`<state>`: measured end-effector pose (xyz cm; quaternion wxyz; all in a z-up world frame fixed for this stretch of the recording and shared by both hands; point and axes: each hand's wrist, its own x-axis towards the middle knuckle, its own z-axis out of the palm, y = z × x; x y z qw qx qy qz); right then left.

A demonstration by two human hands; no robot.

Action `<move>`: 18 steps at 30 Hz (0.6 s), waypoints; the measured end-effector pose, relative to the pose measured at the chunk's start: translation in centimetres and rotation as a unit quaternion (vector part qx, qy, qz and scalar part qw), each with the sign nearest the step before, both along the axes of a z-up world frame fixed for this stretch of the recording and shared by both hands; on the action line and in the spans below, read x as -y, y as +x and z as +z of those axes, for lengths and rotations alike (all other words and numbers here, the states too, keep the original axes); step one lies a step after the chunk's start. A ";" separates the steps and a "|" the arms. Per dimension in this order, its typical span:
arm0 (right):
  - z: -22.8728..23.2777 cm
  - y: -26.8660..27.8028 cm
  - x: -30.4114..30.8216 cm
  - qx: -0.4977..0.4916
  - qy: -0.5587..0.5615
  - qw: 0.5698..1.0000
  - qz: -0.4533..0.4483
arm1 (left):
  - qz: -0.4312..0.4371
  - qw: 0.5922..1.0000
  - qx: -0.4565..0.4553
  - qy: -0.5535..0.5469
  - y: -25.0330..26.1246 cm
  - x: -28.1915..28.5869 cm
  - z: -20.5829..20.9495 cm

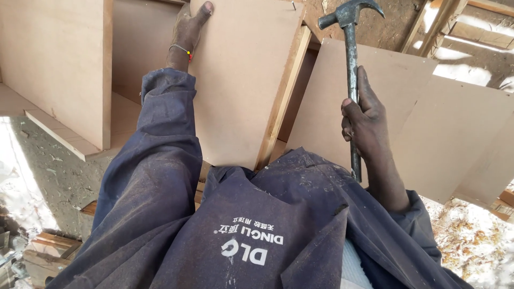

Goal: The person is assembling a wooden cabinet by hammering nails into the panels and aligning the pieces.

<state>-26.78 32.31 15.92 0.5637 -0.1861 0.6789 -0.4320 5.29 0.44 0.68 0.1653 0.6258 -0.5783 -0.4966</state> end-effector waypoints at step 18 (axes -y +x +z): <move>-0.9 6.4 1.7 -0.014 0.019 0.990 -0.143 | 0.016 1.000 -0.005 0.004 -0.5 -0.4 0.9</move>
